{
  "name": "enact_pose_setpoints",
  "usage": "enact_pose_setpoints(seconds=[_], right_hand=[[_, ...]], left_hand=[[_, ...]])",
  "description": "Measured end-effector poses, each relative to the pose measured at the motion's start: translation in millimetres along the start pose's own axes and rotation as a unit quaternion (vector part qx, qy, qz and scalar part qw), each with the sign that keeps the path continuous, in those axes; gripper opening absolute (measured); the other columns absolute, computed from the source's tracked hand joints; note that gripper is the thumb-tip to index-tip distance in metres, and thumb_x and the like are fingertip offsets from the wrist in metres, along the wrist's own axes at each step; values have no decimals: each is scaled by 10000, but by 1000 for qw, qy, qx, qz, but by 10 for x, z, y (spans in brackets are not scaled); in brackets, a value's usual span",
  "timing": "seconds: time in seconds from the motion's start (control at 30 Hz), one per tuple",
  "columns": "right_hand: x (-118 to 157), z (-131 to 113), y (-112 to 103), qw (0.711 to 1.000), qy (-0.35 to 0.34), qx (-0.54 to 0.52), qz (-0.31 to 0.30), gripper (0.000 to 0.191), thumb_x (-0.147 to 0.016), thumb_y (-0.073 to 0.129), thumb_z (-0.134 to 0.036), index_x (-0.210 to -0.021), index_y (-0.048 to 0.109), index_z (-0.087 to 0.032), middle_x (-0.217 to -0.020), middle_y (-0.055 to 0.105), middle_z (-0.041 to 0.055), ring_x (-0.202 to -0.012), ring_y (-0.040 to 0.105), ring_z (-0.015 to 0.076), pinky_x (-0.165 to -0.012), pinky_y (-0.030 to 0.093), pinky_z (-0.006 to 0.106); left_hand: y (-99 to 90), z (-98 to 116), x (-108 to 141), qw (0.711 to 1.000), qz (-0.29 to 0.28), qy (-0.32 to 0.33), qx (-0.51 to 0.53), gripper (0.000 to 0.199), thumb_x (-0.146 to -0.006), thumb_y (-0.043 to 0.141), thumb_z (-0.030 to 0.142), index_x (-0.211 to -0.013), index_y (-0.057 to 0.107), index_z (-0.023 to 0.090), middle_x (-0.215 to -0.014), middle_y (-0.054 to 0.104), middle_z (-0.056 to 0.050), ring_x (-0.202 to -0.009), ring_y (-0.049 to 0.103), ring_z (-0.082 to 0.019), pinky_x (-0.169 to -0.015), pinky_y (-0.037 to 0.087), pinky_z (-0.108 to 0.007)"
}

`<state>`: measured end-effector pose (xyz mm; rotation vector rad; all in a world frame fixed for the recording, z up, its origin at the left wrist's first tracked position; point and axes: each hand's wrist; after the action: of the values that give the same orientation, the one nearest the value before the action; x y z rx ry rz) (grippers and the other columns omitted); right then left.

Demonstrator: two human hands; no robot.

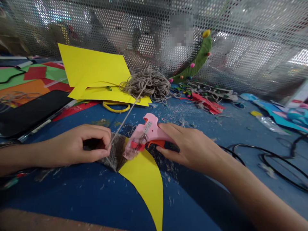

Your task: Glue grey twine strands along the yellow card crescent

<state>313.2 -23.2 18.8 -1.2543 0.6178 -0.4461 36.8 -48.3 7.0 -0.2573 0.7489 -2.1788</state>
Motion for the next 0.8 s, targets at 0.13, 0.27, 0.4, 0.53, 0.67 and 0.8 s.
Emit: enact_pose_setpoints(seconds=[0.13, 0.27, 0.4, 0.53, 0.67, 0.8], right_hand=[[-5, 1, 2, 998, -22, 49, 21, 483, -874, 281, -433, -1066, 544, -75, -923, 668, 157, -795, 651, 224, -613, 522, 301], [-11, 2, 25, 996, -42, 73, 41, 451, -879, 293, -414, -1048, 533, -72, -893, 670, 154, -753, 655, 215, -577, 518, 289], [-18, -1, 10, 995, -56, 72, 46, 417, -881, 305, -402, -1018, 530, -78, -867, 671, 147, -707, 654, 206, -548, 508, 278], [-26, -4, -18, 996, -51, 55, 42, 412, -882, 295, -404, -995, 533, -88, -847, 671, 135, -668, 649, 202, -526, 501, 286], [-10, 15, -10, 999, -30, 38, 11, 398, -878, 302, -408, -1005, 530, -108, -877, 666, 123, -687, 645, 199, -542, 501, 291], [19, 42, 9, 998, -20, 61, 15, 435, -874, 293, -425, -1053, 521, -99, -931, 659, 148, -731, 647, 221, -564, 504, 308]], left_hand=[[-8, 4, -3, 1000, -6, 7, 1, 127, -783, 529, 196, -662, 516, 158, -631, 499, 45, -591, 449, -77, -561, 355, -158], [-4, -3, -5, 1000, -7, 11, 1, 133, -785, 534, 196, -658, 512, 159, -629, 498, 49, -589, 448, -73, -560, 354, -152], [-4, -2, 2, 1000, -4, 13, -1, 135, -785, 533, 192, -656, 510, 159, -625, 500, 53, -589, 449, -70, -557, 353, -147], [-5, -5, -2, 1000, -3, 16, -5, 130, -785, 536, 189, -660, 514, 160, -632, 506, 54, -596, 451, -68, -562, 353, -144], [-5, -13, -10, 1000, -6, 11, -5, 129, -784, 541, 189, -661, 516, 162, -630, 505, 55, -593, 452, -68, -556, 351, -144], [-2, -16, -2, 1000, -6, 9, -3, 122, -784, 544, 189, -668, 518, 163, -637, 507, 54, -595, 451, -68, -558, 352, -144]])
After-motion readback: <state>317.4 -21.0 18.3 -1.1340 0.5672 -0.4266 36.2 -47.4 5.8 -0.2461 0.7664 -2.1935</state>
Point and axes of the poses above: each hand's wrist, its own x-axis away from the middle knuckle, its own y-axis out of the palm, z = x × y
